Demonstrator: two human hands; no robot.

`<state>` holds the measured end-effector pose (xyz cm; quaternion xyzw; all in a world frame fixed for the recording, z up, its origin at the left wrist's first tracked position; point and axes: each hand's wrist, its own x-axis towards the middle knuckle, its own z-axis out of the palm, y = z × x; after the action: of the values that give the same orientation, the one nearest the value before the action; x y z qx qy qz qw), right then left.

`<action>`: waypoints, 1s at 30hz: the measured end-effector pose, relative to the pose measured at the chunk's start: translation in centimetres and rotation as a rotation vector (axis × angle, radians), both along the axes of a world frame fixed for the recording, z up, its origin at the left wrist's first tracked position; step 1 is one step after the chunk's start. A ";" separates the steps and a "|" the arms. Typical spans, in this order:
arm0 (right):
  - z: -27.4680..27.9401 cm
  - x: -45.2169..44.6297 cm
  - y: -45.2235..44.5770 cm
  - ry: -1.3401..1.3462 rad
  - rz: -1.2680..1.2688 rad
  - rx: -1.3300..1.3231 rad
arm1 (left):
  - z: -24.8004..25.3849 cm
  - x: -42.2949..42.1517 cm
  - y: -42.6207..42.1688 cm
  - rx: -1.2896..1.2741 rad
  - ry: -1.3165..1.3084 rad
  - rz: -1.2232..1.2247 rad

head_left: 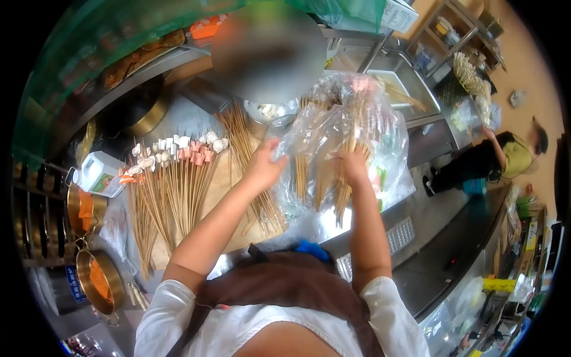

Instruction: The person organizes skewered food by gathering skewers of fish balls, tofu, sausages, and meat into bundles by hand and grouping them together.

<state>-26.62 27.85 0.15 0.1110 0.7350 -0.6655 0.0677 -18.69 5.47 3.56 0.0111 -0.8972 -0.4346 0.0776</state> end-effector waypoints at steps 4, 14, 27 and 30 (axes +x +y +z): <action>2.5 -0.5 1.6 -0.077 0.070 -0.307 | -3.1 -3.0 -1.5 0.704 -0.209 0.216; 1.3 4.9 3.2 0.084 0.043 0.293 | -8.8 -13.7 -4.1 1.249 -0.262 0.093; 5.5 11.2 5.8 -0.151 0.077 -0.044 | -11.3 -18.2 -7.1 1.469 -0.278 0.525; 7.1 13.1 6.3 -0.335 0.047 -0.458 | -10.6 -17.2 -6.7 1.278 -0.278 0.516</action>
<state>-13.54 34.15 7.27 0.1840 0.5464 -0.7849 0.2270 -35.88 -1.26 -7.07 0.3226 -0.4365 -0.8389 0.0413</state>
